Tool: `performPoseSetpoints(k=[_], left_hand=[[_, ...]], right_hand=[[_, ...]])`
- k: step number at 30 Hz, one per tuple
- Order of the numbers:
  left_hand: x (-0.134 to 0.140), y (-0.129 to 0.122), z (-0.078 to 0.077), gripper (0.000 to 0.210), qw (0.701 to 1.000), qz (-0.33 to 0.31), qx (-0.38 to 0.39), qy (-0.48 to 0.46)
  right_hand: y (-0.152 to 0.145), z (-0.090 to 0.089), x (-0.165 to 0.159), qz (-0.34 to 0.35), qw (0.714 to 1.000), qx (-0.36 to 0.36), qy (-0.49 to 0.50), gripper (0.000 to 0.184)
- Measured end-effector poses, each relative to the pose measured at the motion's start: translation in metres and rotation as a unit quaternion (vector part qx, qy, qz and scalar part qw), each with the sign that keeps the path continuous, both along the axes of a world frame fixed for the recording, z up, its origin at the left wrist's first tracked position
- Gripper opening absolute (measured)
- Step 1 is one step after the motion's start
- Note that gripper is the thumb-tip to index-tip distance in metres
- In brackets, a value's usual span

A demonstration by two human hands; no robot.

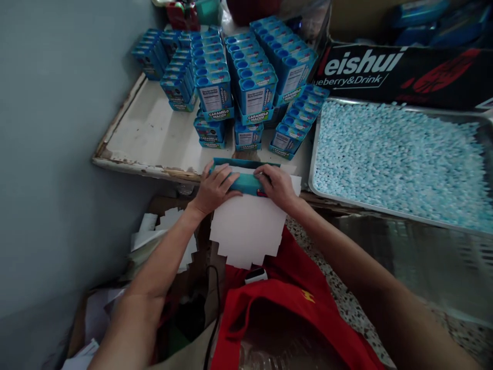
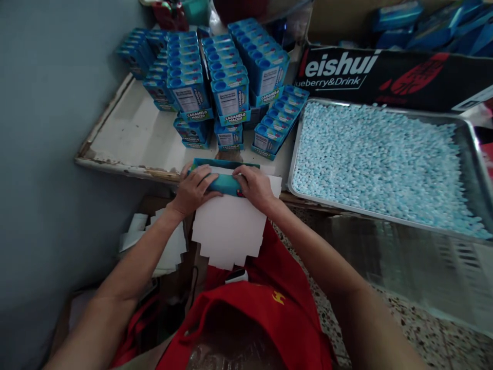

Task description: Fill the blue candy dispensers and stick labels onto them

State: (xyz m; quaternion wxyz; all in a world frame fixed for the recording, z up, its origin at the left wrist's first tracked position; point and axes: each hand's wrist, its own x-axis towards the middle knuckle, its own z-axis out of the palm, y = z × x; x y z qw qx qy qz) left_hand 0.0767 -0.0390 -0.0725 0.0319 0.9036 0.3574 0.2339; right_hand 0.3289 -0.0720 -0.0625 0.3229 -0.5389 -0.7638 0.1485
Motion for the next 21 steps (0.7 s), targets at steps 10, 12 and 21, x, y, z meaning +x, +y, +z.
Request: performPoseSetpoints(k=[10,12,21], left_hand=[[0.005,0.000,-0.014,0.054,0.999,0.032,0.037,0.011],[0.004,0.001,-0.015,0.059,0.996,0.054,0.060,0.028],[0.005,0.009,-0.006,0.062,0.991,0.044,0.058,0.109]], right_hand=[[-0.029,-0.017,-0.026,-0.017,0.953,0.092,-0.287,0.029],[-0.029,-0.020,-0.027,-0.014,0.955,0.084,-0.286,0.028],[-0.009,0.015,-0.022,0.015,0.969,-0.071,-0.236,0.024]])
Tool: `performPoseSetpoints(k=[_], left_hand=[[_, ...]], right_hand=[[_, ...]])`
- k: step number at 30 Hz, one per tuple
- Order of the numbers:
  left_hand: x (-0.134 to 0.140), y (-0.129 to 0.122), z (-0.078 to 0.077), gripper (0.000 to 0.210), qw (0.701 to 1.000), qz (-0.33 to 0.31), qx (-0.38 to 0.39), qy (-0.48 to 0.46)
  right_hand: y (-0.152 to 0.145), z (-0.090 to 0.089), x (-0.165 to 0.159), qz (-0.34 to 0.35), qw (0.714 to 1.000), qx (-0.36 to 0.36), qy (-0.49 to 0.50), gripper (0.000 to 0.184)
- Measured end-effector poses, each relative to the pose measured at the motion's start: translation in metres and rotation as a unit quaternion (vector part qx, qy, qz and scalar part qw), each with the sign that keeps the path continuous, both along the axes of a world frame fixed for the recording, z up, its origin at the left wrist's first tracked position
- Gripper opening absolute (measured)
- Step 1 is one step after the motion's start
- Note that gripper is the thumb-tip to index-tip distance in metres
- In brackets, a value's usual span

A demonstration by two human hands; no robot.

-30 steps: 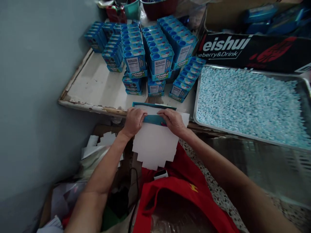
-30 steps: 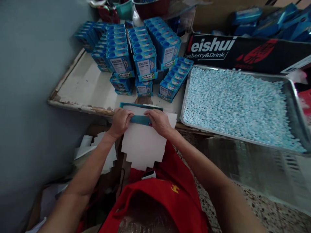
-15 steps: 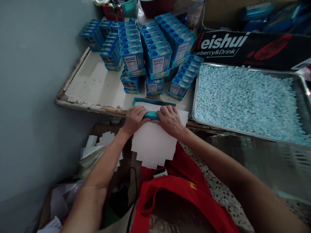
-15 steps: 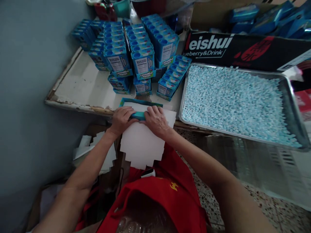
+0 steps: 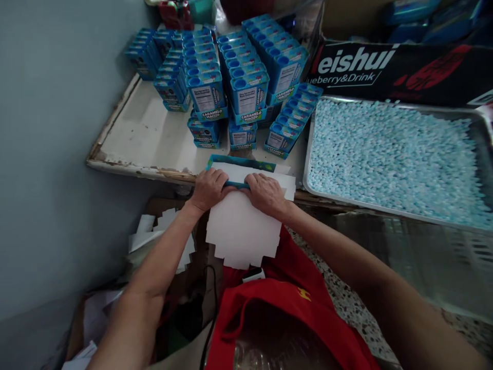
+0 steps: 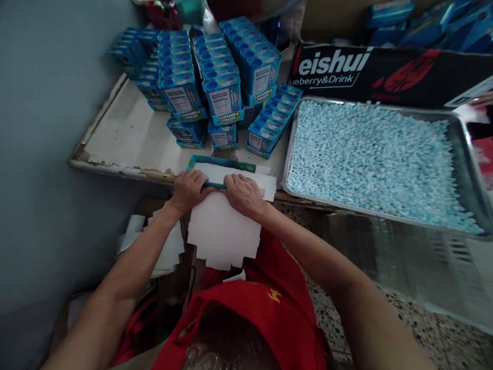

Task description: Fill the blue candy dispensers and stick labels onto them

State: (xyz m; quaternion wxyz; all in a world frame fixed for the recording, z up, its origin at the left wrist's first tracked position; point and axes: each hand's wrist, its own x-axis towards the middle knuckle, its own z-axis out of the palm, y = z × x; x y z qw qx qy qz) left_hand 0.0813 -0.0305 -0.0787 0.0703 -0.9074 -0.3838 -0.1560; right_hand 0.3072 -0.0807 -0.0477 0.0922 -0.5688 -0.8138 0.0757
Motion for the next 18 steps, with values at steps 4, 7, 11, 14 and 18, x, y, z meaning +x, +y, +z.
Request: performPoseSetpoints(k=[4,7,11,14,18], left_hand=[[0.006,-0.005,0.006,0.058,1.000,0.016,-0.009,-0.005],[0.014,-0.008,0.009,0.053,1.000,0.017,-0.019,-0.001],[0.017,-0.004,0.010,0.051,0.998,-0.031,-0.055,-0.004],[0.015,0.004,0.008,0.054,0.995,-0.053,-0.078,-0.011],[0.012,0.013,0.011,0.053,0.996,-0.047,-0.081,-0.003]], right_hand=[[0.013,0.017,0.011,0.051,0.994,-0.092,0.025,0.017],[0.011,0.019,0.016,0.081,0.994,-0.072,0.010,0.014],[0.004,0.007,0.010,0.049,0.998,-0.023,-0.012,0.007],[0.009,0.003,0.004,0.063,0.997,-0.036,-0.028,0.008],[0.025,0.015,0.006,0.101,0.990,-0.089,-0.034,0.014]])
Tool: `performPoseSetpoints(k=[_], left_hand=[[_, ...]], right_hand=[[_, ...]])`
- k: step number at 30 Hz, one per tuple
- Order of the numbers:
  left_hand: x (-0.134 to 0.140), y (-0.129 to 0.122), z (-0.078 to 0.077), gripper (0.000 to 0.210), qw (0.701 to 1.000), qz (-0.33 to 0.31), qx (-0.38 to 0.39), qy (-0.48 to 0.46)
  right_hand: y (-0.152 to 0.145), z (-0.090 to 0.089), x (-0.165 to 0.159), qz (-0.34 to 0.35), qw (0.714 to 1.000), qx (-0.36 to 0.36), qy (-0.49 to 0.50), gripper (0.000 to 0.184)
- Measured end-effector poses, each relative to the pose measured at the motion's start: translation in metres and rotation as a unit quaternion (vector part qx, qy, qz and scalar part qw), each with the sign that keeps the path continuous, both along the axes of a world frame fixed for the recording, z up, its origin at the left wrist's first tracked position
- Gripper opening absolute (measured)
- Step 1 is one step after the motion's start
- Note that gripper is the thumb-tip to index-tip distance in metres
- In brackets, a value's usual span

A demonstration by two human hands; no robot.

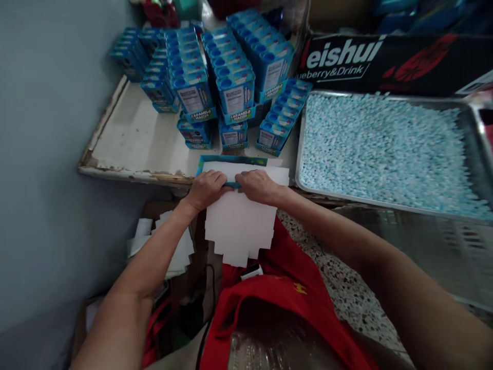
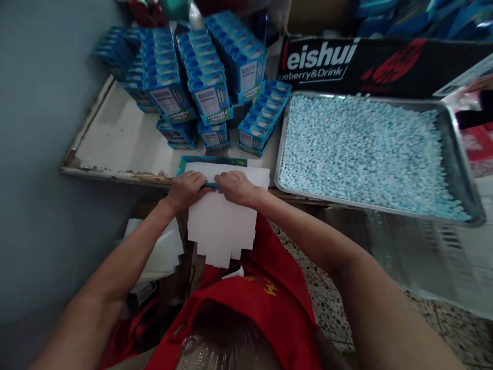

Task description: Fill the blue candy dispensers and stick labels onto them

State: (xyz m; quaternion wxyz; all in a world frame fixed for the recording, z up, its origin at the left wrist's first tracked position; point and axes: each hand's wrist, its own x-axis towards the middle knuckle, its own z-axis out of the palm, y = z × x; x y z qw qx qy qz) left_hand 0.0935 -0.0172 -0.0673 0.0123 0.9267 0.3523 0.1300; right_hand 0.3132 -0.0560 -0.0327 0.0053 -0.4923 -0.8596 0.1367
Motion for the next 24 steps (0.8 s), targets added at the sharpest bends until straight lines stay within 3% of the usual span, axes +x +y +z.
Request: performPoseSetpoints(k=[3,6,9,12,15,18,20,21,24], left_hand=[[-0.001,-0.002,0.009,0.045,1.000,-0.008,-0.008,0.023],[-0.003,-0.017,0.023,0.035,1.000,0.013,-0.003,0.023],[-0.002,-0.031,0.044,0.035,0.999,0.033,-0.002,-0.010],[0.006,-0.032,0.061,0.047,0.992,0.100,0.012,-0.074],[0.018,-0.025,0.055,0.060,0.977,0.170,-0.082,-0.097],[0.030,-0.028,0.029,0.045,0.957,0.176,-0.204,-0.109],[0.040,-0.039,0.011,0.030,0.955,0.187,-0.175,-0.150],[0.045,-0.045,0.003,0.028,0.953,0.203,-0.137,-0.175],[0.061,-0.058,-0.012,0.034,0.933,0.260,-0.061,-0.241]], right_hand=[[0.001,0.011,0.006,0.007,0.999,-0.033,-0.010,0.016],[-0.009,0.013,0.012,0.012,1.000,0.006,-0.015,0.022],[-0.023,0.015,0.017,0.088,0.994,0.066,-0.014,0.027],[-0.034,0.019,0.025,0.186,0.978,0.096,-0.010,0.017],[-0.039,0.015,0.040,0.244,0.963,0.108,0.032,0.015],[-0.043,0.000,0.057,0.274,0.950,0.098,0.111,0.017],[-0.049,-0.012,0.063,0.233,0.951,0.113,0.168,0.020],[-0.052,-0.017,0.064,0.178,0.955,0.131,0.198,0.023],[-0.058,-0.030,0.058,-0.081,0.935,0.178,0.295,0.032]])
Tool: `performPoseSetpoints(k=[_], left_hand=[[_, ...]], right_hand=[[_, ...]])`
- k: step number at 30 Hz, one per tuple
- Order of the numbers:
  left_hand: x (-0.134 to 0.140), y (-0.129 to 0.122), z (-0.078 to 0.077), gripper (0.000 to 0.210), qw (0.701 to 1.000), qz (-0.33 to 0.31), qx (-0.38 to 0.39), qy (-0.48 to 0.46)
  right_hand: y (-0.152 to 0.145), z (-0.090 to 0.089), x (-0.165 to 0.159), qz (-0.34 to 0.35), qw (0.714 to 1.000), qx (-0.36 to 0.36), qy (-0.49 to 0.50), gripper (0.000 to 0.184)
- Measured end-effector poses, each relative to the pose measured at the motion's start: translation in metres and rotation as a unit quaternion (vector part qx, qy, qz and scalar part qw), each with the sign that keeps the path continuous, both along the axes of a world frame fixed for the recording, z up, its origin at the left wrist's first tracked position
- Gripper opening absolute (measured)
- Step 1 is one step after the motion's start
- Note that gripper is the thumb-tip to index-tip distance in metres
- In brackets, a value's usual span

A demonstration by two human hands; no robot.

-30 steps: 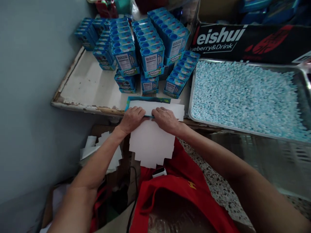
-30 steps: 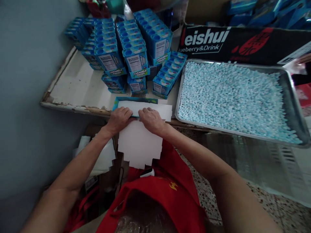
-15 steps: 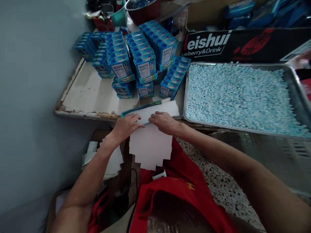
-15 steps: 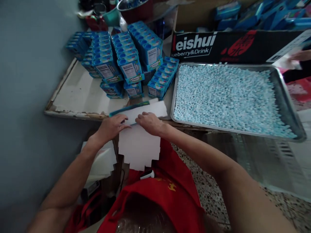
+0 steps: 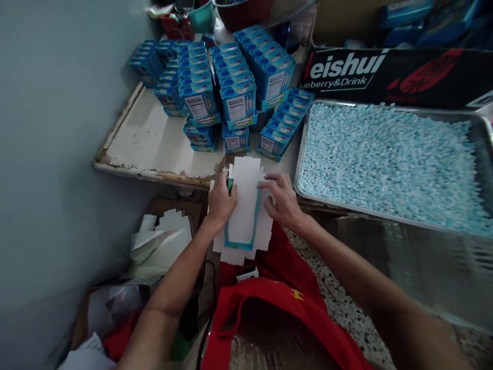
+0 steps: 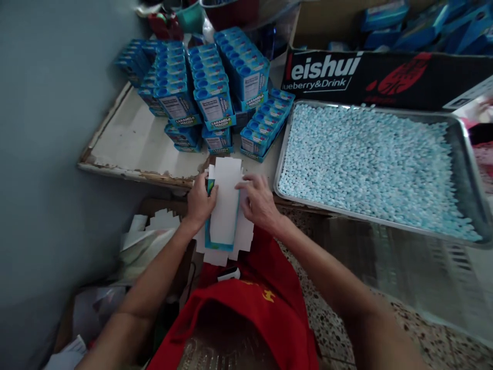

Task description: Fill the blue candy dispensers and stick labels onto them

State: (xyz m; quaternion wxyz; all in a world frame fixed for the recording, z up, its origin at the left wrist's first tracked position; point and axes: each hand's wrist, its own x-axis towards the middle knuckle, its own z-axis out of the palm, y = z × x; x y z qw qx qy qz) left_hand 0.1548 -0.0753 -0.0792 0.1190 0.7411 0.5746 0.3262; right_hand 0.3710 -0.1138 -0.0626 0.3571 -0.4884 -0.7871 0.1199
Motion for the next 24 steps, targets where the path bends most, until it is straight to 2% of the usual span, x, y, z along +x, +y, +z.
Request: performPoseSetpoints(k=[1,3,6,8,13,16,19,21,24], left_hand=[[0.005,-0.001,-0.003,0.038,1.000,0.017,0.007,-0.017],[0.014,0.000,-0.008,0.042,0.998,0.042,0.008,-0.052],[0.025,0.007,-0.013,0.042,0.992,0.073,0.025,-0.098],[0.032,0.009,-0.013,0.041,0.990,0.080,0.051,-0.100],[0.043,0.000,-0.010,0.036,0.992,0.053,0.093,-0.067],[0.043,-0.002,-0.012,0.031,0.993,0.049,0.081,-0.074],[0.044,0.003,-0.015,0.027,0.994,0.045,0.051,-0.086],[0.046,0.007,-0.016,0.026,0.994,0.035,0.039,-0.094],[0.051,0.012,-0.017,0.028,0.994,0.023,0.053,-0.095]], right_hand=[[0.002,-0.004,-0.004,-0.068,0.997,-0.020,0.044,0.037],[0.013,-0.013,-0.014,-0.152,0.979,-0.070,0.117,0.046],[0.035,-0.025,-0.026,-0.206,0.946,-0.135,0.209,0.055],[0.044,-0.028,-0.030,-0.215,0.937,-0.139,0.239,0.057],[0.029,-0.021,-0.036,-0.212,0.961,-0.055,0.168,0.044],[0.021,-0.020,-0.036,-0.205,0.967,-0.058,0.142,0.042],[0.024,-0.023,-0.037,-0.210,0.960,-0.069,0.172,0.046],[0.026,-0.024,-0.037,-0.206,0.961,-0.044,0.177,0.048],[0.024,-0.023,-0.035,-0.183,0.974,0.005,0.130,0.042]])
